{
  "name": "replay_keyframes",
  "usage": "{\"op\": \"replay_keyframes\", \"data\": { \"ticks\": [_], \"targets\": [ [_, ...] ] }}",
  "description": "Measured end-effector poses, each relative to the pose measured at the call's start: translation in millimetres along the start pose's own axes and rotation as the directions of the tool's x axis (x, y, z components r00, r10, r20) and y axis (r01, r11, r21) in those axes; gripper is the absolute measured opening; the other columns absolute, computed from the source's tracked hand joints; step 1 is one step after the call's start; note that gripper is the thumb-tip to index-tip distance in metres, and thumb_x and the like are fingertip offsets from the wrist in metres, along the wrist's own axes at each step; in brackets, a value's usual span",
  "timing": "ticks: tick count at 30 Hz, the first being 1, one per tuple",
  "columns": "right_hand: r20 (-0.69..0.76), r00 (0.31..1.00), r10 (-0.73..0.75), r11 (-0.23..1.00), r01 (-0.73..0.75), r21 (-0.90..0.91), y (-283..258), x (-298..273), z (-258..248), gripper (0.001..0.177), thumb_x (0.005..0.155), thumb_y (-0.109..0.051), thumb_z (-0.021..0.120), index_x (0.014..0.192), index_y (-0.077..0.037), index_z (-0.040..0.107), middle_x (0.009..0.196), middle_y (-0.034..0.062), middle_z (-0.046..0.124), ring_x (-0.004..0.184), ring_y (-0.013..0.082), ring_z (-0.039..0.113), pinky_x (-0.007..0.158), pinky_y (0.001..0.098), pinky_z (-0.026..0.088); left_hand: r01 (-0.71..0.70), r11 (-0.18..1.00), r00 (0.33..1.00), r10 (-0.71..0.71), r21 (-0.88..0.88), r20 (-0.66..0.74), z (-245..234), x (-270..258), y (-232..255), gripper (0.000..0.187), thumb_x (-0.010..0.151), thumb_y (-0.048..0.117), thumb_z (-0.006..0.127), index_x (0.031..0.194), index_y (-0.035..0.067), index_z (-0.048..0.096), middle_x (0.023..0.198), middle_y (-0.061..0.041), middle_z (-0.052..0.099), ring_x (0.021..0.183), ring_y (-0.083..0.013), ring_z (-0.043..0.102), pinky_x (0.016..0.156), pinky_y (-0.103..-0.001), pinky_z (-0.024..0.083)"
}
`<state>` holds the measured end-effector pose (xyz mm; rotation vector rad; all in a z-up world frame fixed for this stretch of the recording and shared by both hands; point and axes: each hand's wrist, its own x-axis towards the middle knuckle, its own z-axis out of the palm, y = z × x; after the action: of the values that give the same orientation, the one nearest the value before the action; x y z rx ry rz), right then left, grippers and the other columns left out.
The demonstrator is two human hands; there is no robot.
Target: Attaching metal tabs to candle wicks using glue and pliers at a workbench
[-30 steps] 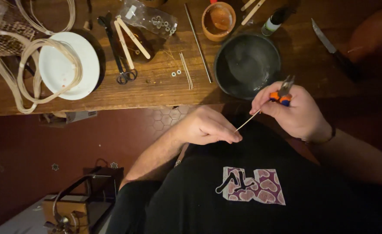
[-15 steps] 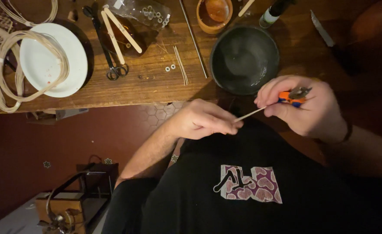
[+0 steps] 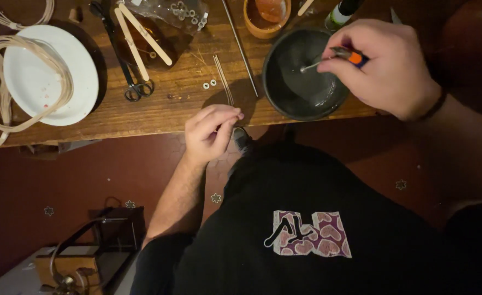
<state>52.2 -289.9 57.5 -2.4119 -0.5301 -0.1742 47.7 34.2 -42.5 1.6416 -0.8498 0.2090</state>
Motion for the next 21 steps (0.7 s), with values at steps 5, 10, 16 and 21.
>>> {"op": "replay_keyframes", "data": {
  "ticks": [5,10,16,21],
  "targets": [
    [0.013,0.997,0.078,0.994,-0.077,-0.076,10.0,5.3,9.7,0.016,0.104,-0.009,0.089,0.102,-0.003,0.073,0.103,0.0059,0.074,0.096,0.0229,0.067,0.088,0.0345,0.049,-0.011,0.999,0.999,0.010,-0.034,-0.031,1.6,-0.2,-4.7,0.010,0.101,-0.002,0.060,0.101,-0.006,0.069,0.093,-0.019,0.073,0.084,-0.0296,0.075,0.078,-0.036,0.065],
    [-0.016,1.000,0.020,1.000,-0.020,-0.019,14.9,9.2,16.5,0.021,0.100,-0.004,0.089,0.102,0.005,0.071,0.103,0.0126,0.075,0.098,0.0249,0.071,0.086,0.0357,0.053,-0.002,0.998,1.000,0.000,-0.062,-0.027,-0.1,0.3,-6.4,0.010,0.102,-0.001,0.061,0.105,-0.006,0.069,0.096,-0.018,0.074,0.088,-0.0294,0.075,0.081,-0.037,0.065],
    [0.011,0.999,0.049,0.998,-0.048,-0.043,20.1,10.9,15.5,0.026,0.097,-0.013,0.088,0.106,0.004,0.071,0.105,0.0133,0.072,0.097,0.0286,0.067,0.087,0.0387,0.051,0.048,0.998,0.999,-0.048,-0.027,-0.010,-2.6,4.3,0.0,0.010,0.102,0.001,0.061,0.105,-0.003,0.070,0.096,-0.016,0.074,0.086,-0.0265,0.075,0.081,-0.034,0.064],
    [-0.027,1.000,0.016,0.997,-0.017,-0.070,25.8,6.0,14.7,0.027,0.096,-0.012,0.089,0.107,0.003,0.069,0.106,0.0135,0.072,0.097,0.0296,0.067,0.088,0.0397,0.051,0.056,0.998,0.998,-0.056,-0.026,0.000,-1.8,3.7,-2.1,0.014,0.103,0.002,0.059,0.108,-0.004,0.070,0.094,-0.015,0.074,0.085,-0.0251,0.074,0.081,-0.032,0.064]
  ]
}}
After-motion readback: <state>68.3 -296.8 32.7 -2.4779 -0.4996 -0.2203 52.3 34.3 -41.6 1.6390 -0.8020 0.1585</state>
